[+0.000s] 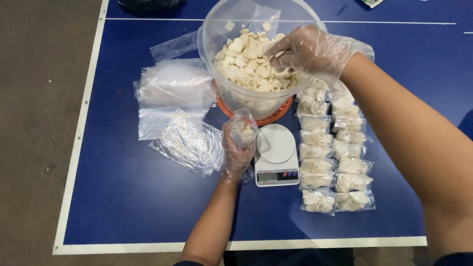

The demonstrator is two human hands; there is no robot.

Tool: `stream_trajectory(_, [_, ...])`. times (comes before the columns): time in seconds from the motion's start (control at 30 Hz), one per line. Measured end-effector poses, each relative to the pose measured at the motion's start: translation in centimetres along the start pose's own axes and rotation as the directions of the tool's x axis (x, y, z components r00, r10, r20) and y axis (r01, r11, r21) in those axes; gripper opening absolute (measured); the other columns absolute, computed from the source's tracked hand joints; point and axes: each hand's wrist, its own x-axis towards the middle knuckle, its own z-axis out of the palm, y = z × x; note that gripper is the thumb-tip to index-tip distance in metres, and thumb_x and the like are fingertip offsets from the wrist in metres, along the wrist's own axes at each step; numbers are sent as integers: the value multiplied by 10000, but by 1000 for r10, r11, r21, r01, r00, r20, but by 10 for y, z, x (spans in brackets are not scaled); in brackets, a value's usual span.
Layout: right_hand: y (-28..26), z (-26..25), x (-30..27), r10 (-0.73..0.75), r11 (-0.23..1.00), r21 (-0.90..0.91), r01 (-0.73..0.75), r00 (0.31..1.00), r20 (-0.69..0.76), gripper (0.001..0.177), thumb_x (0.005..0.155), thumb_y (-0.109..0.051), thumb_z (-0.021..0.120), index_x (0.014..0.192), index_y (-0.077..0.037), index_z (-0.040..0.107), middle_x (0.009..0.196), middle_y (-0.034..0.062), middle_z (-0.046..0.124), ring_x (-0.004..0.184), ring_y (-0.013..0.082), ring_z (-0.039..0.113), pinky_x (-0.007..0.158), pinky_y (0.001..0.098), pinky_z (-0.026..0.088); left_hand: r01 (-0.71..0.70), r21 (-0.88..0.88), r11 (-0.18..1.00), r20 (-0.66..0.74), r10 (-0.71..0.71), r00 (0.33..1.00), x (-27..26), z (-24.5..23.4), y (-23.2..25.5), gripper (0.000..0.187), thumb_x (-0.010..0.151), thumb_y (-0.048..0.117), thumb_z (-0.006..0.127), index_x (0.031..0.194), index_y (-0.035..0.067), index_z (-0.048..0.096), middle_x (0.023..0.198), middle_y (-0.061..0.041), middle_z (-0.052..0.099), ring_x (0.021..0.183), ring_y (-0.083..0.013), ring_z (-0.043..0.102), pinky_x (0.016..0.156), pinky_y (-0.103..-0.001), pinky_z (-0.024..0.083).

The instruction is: Packaging small food items into plastic bags and weighing them on a digital scale.

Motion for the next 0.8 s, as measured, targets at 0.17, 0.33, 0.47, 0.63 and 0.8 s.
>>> stream_trajectory(0.17, [-38, -11, -22, 150, 976, 159, -147, 989, -5, 268, 993, -80, 625, 1236, 25, 668, 1221, 243, 688, 970, 329, 758, 667, 389, 693, 0, 56, 998, 2, 0, 1000, 0, 0, 2, 625, 863, 178, 770, 1389, 30, 467, 1240, -155, 570, 1113, -302, 628, 991, -400, 534])
stream_trajectory(0.33, [-74, -14, -46, -241, 970, -38, 239, 965, -104, 408, 999, 59, 441, 1386, 53, 568, 1274, 278, 660, 1130, 299, 696, 873, 344, 619, -37, 15, 999, 32, 37, 999, 4, -1, 6, 611, 916, 228, 732, 1417, 40, 437, 1270, -157, 568, 1141, -298, 630, 1002, -408, 546])
stream_trajectory(0.47, [-127, 4, -79, -199, 921, 320, 221, 975, -100, 281, 1053, -30, 457, 1285, 31, 603, 1336, 243, 639, 1118, 284, 712, 849, 345, 672, -40, 12, 999, 5, 40, 999, -3, 1, -1, 617, 910, 198, 740, 1425, 52, 432, 1268, -155, 575, 1136, -291, 634, 1000, -402, 546])
stream_trajectory(0.63, [-159, 14, -95, 253, 906, 233, -354, 893, 373, 413, 942, -33, 512, 1327, 76, 617, 1262, 287, 693, 1117, 368, 732, 938, 461, 635, -35, 150, 988, -77, 47, 996, 3, 7, -3, 614, 869, 419, 742, 1309, 50, 525, 1135, -133, 598, 1052, -294, 661, 970, -420, 526])
stream_trajectory(0.8, [-130, 28, -72, 357, 915, 22, -404, 831, 426, 426, 942, -92, 584, 1344, 49, 600, 1240, 265, 695, 1082, 348, 738, 911, 437, 628, -46, 183, 982, -37, 53, 998, 8, 4, 5, 549, 903, 434, 711, 1261, 62, 525, 1164, -127, 601, 1082, -288, 665, 976, -394, 537])
